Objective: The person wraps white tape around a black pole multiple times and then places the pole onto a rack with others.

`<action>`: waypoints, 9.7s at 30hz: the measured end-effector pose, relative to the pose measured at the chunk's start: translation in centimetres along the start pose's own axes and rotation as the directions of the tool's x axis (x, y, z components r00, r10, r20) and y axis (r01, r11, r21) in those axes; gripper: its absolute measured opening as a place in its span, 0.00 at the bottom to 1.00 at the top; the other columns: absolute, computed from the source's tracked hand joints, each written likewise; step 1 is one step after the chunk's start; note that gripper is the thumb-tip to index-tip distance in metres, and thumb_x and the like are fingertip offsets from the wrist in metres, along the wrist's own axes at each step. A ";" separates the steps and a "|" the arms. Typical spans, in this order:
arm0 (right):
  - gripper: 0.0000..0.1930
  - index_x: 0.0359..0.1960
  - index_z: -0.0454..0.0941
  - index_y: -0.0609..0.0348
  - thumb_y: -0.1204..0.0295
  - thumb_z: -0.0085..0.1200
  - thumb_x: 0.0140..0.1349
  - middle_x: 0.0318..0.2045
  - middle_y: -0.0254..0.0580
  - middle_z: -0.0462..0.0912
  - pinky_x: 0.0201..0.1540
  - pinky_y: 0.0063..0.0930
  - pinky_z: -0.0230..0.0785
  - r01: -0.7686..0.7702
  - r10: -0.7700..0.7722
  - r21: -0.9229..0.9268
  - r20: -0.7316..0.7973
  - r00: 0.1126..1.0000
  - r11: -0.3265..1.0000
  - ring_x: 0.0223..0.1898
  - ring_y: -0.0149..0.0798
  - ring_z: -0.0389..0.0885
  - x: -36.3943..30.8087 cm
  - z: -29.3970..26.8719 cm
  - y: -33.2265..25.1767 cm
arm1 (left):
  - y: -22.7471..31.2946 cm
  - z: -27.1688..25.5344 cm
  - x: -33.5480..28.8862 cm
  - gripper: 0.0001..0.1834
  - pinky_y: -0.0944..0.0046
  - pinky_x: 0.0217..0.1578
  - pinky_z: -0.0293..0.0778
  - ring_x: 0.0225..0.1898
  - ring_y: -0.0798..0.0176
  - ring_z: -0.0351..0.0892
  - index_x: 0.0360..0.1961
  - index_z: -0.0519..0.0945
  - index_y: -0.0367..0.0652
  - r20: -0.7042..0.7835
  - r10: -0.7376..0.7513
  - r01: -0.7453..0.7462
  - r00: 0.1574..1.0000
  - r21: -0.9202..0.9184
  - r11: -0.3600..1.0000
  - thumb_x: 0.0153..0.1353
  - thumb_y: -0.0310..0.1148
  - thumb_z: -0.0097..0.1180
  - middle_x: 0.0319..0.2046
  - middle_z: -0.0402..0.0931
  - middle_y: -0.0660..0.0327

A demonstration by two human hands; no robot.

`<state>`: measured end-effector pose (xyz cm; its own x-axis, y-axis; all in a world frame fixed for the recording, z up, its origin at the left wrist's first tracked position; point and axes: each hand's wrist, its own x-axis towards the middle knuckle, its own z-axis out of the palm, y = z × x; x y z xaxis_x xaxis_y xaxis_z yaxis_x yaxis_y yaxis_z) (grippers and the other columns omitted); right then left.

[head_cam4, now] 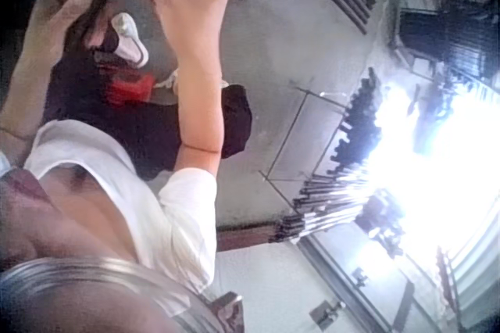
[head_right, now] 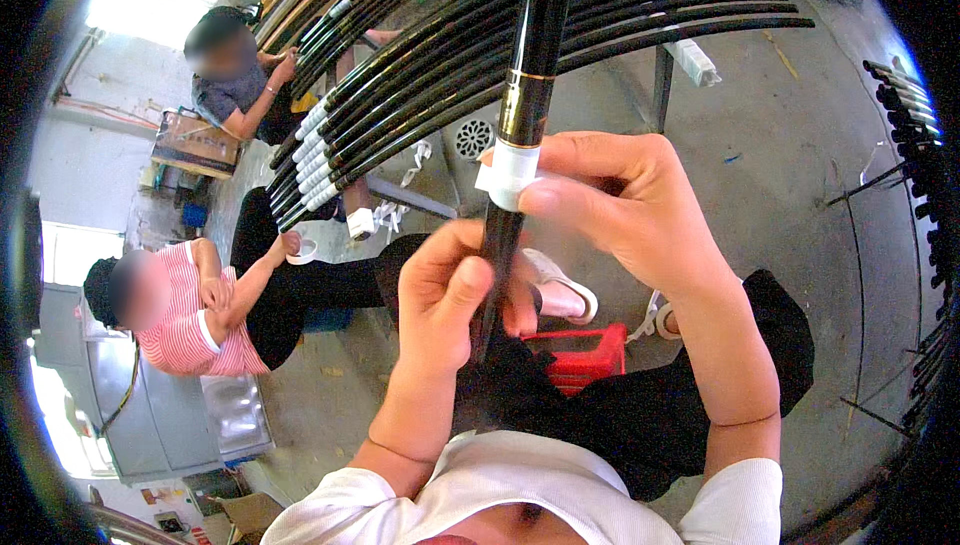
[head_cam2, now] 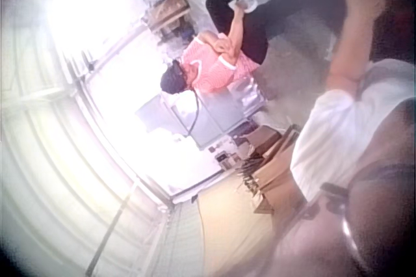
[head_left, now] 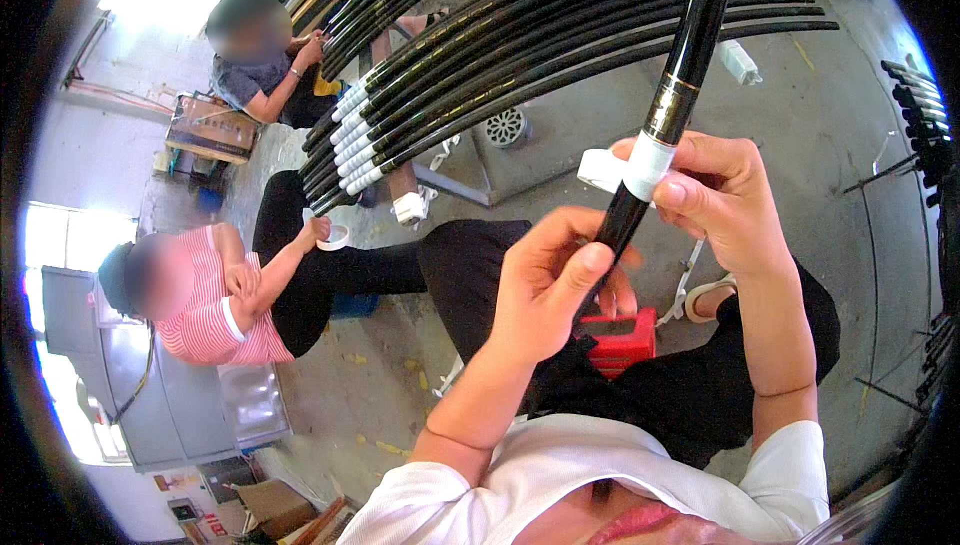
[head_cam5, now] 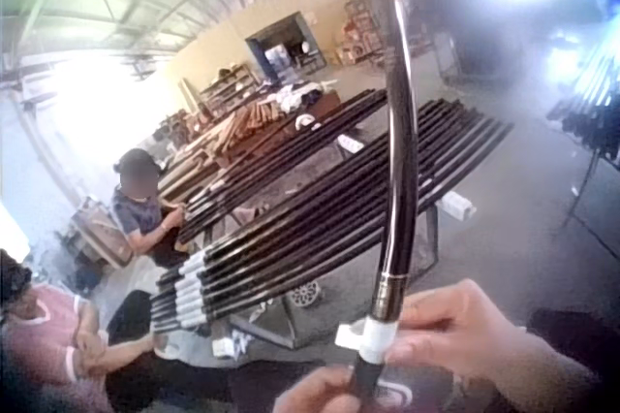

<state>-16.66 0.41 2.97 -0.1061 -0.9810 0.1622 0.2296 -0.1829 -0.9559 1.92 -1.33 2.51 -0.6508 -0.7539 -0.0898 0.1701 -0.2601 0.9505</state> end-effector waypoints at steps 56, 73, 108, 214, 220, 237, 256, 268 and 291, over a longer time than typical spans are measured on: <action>0.15 0.43 0.79 0.68 0.76 0.61 0.53 0.35 0.37 0.83 0.40 0.17 0.70 0.016 -0.022 -0.074 -0.079 0.997 0.997 0.36 0.24 0.78 -0.9 -0.1 -1.0 | -0.5 1.5 0.0 0.22 0.75 0.23 0.71 0.27 0.71 0.77 0.50 0.61 0.40 -0.123 0.245 -0.235 0.962 0.096 0.967 0.57 0.23 0.58 0.36 0.73 0.56; 0.17 0.42 0.81 0.63 0.66 0.62 0.53 0.26 0.30 0.81 0.21 0.10 0.56 0.021 -0.040 -0.135 -0.143 0.989 0.991 0.20 0.16 0.68 -1.0 0.9 -0.5 | -0.2 1.2 0.3 0.21 0.74 0.26 0.70 0.25 0.73 0.71 0.45 0.65 0.40 -0.095 0.396 -0.317 0.913 0.445 0.837 0.56 0.30 0.61 0.33 0.70 0.62; 0.16 0.42 0.81 0.63 0.76 0.63 0.50 0.23 0.24 0.75 0.26 0.11 0.59 -0.008 -0.013 -0.185 -0.113 0.994 0.983 0.25 0.17 0.68 -1.0 0.8 -0.6 | 0.1 1.2 0.0 0.22 0.74 0.33 0.71 0.33 0.73 0.74 0.48 0.61 0.40 -0.130 0.345 -0.323 0.930 0.163 0.932 0.58 0.28 0.59 0.40 0.76 0.55; 0.21 0.33 0.78 0.62 0.57 0.40 0.67 0.31 0.43 0.78 0.41 0.30 0.66 -0.362 0.548 -0.608 0.145 0.824 0.706 0.35 0.37 0.75 -1.0 -2.7 14.2 | 6.5 -25.1 6.5 0.15 0.56 0.29 0.72 0.33 0.52 0.77 0.44 0.73 0.48 0.179 0.511 -0.062 0.841 0.970 -0.237 0.58 0.40 0.55 0.33 0.74 0.61; 0.21 0.33 0.79 0.63 0.57 0.41 0.66 0.32 0.46 0.79 0.40 0.31 0.67 -0.369 0.549 -0.635 0.104 0.830 0.678 0.35 0.38 0.76 -1.5 -3.0 15.1 | 6.3 -26.8 8.9 0.13 0.57 0.32 0.71 0.36 0.54 0.75 0.40 0.73 0.48 0.280 0.495 -0.111 0.822 0.933 -0.343 0.54 0.38 0.58 0.31 0.72 0.62; 0.20 0.36 0.79 0.64 0.59 0.41 0.66 0.32 0.46 0.79 0.41 0.31 0.67 -0.434 0.655 -0.675 0.096 0.750 0.596 0.36 0.39 0.76 -1.3 -2.8 15.5 | 4.2 -28.4 11.0 0.20 0.55 0.56 0.62 0.58 0.50 0.65 0.50 0.70 0.43 0.225 0.633 -0.018 0.741 0.948 -0.317 0.58 0.37 0.55 0.56 0.68 0.56; 0.16 0.41 0.78 0.57 0.59 0.50 0.60 0.29 0.46 0.81 0.38 0.32 0.69 -0.340 0.665 -0.768 0.146 0.733 0.543 0.31 0.39 0.79 -3.7 -4.8 14.7 | -5.2 -16.7 -1.8 0.16 0.51 0.57 0.56 0.61 0.51 0.59 0.40 0.74 0.45 0.108 0.455 -0.025 0.884 0.982 -0.186 0.48 0.31 0.60 0.57 0.64 0.56; 0.12 0.46 0.76 0.54 0.68 0.47 0.63 0.28 0.36 0.77 0.22 0.19 0.63 -0.634 0.629 -0.216 -0.099 0.771 0.743 0.23 0.27 0.71 -6.6 -7.7 14.0 | -11.5 -19.0 -7.0 0.22 0.48 0.56 0.56 0.58 0.46 0.60 0.50 0.72 0.48 -0.210 0.653 0.189 0.728 0.977 0.104 0.51 0.33 0.57 0.58 0.64 0.57; 0.35 0.60 0.56 0.61 0.54 0.56 0.57 0.35 0.52 0.72 0.31 0.31 0.65 0.530 0.123 0.227 -0.967 0.225 0.817 0.28 0.38 0.69 -20.1 -31.4 -1.1 | -11.9 -19.3 -6.5 0.17 0.51 0.58 0.57 0.59 0.48 0.62 0.51 0.70 0.39 -0.087 0.623 0.179 0.778 0.980 -0.087 0.61 0.34 0.47 0.57 0.64 0.51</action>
<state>-45.13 22.32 -6.95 -0.9308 -0.1810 -0.3175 0.3511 -0.6843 -0.6391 18.39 -4.95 -13.95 -0.3362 -0.8005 0.4961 -0.8563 0.4791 0.1927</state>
